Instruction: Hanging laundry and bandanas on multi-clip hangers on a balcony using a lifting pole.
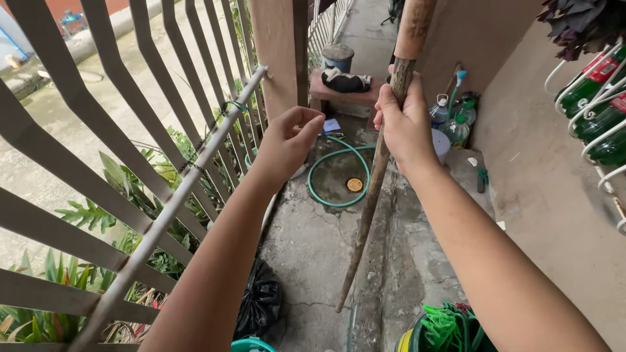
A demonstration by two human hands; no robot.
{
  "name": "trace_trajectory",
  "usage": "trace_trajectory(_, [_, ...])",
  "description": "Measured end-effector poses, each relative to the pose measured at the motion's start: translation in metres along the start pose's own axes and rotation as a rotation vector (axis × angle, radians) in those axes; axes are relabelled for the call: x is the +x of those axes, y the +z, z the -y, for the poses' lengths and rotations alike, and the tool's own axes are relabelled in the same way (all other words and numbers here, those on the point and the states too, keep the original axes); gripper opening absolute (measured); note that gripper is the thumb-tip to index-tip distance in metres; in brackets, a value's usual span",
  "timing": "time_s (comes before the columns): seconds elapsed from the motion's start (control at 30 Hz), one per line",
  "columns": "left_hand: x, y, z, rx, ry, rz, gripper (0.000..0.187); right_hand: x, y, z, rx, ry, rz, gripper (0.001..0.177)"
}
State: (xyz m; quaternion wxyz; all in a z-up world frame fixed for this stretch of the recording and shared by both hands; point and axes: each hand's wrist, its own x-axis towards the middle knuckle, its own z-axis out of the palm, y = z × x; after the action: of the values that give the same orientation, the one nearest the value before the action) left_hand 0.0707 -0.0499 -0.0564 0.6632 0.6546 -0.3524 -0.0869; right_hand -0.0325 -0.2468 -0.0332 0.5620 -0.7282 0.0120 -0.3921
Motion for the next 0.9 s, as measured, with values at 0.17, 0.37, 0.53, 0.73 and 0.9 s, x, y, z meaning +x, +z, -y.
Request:
trace_trajectory(0.17, [0.002,0.021,0.057,0.028,-0.174,0.036,0.035,-0.002,0.0,-0.08,0.027,0.114,0.037,0.032])
trace_trajectory(0.37, [0.002,0.05,0.086,0.047,-0.249,0.059,0.037,-0.027,0.001,-0.115,0.001,0.193,-0.019,0.034])
trace_trajectory(0.53, [0.014,0.082,0.085,-0.094,-0.29,0.056,0.038,-0.041,0.003,-0.119,-0.092,0.203,-0.185,0.036])
trace_trajectory(0.73, [0.036,0.136,0.066,-0.484,-0.161,0.156,0.041,-0.039,-0.029,-0.112,-0.072,0.241,-0.321,0.038])
trace_trajectory(0.9, [0.084,0.165,0.057,-0.509,-0.147,0.364,0.043,-0.009,-0.072,-0.112,-0.091,0.203,-0.471,0.033])
